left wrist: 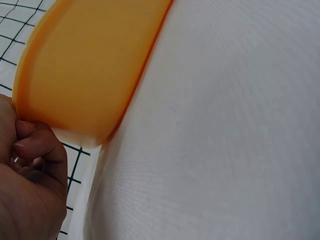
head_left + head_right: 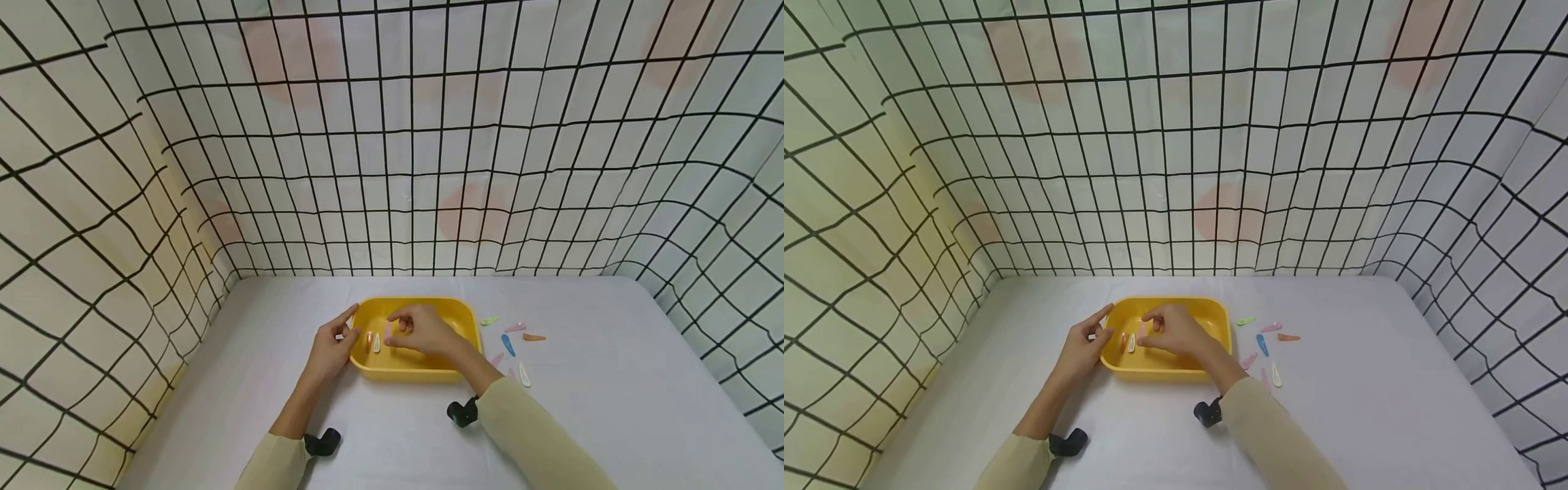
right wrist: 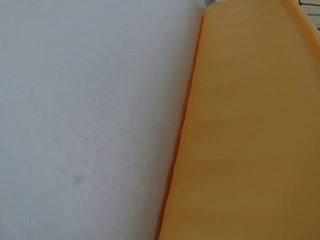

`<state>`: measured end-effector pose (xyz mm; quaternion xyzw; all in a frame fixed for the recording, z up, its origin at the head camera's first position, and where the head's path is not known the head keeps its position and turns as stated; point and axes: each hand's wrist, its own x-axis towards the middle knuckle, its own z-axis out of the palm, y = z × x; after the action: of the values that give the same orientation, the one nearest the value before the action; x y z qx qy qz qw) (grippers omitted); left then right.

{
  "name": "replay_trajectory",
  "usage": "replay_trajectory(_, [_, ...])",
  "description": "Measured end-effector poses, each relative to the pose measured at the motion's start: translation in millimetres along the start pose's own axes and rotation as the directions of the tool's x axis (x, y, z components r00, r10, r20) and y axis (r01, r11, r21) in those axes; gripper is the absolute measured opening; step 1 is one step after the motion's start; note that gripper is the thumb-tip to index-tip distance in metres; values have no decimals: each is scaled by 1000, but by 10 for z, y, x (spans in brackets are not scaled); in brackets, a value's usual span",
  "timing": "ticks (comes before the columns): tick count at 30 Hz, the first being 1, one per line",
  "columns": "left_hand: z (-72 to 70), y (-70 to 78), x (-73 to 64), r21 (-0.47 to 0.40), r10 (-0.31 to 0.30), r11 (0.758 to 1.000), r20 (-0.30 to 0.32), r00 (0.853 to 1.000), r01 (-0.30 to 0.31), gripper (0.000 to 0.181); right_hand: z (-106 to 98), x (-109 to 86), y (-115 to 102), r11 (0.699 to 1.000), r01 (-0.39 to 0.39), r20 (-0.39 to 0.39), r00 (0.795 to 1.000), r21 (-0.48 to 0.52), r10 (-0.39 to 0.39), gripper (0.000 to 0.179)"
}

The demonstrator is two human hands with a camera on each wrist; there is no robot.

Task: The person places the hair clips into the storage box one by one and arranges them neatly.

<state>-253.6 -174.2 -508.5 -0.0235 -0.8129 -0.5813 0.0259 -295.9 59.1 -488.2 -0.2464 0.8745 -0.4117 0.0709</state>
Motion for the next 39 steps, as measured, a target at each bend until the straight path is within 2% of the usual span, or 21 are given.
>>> replay_trajectory(5, [-10,-12,14,8,12,1000,-2,1000,-12,52,54,46,-15,1000,-11,26,1000,-4,11,43])
replay_trajectory(11, [-9,-32,25,-2,14,1000,-3,1000,-14,52,114,70,7,998,-59,64,996,-33,61,42])
replay_trajectory(20, [-3,-37,33,1,18,1000,-3,1000,-18,52,174,87,31,993,-66,121,990,-98,77,44])
replay_trajectory(27, [1,-32,23,-21,-3,1000,-4,1000,3,52,191,87,12,987,-83,116,988,-140,100,46])
replay_trajectory(39, [8,-40,23,-19,-7,1000,-14,1000,7,52,214,98,10,985,-50,112,991,-165,69,42])
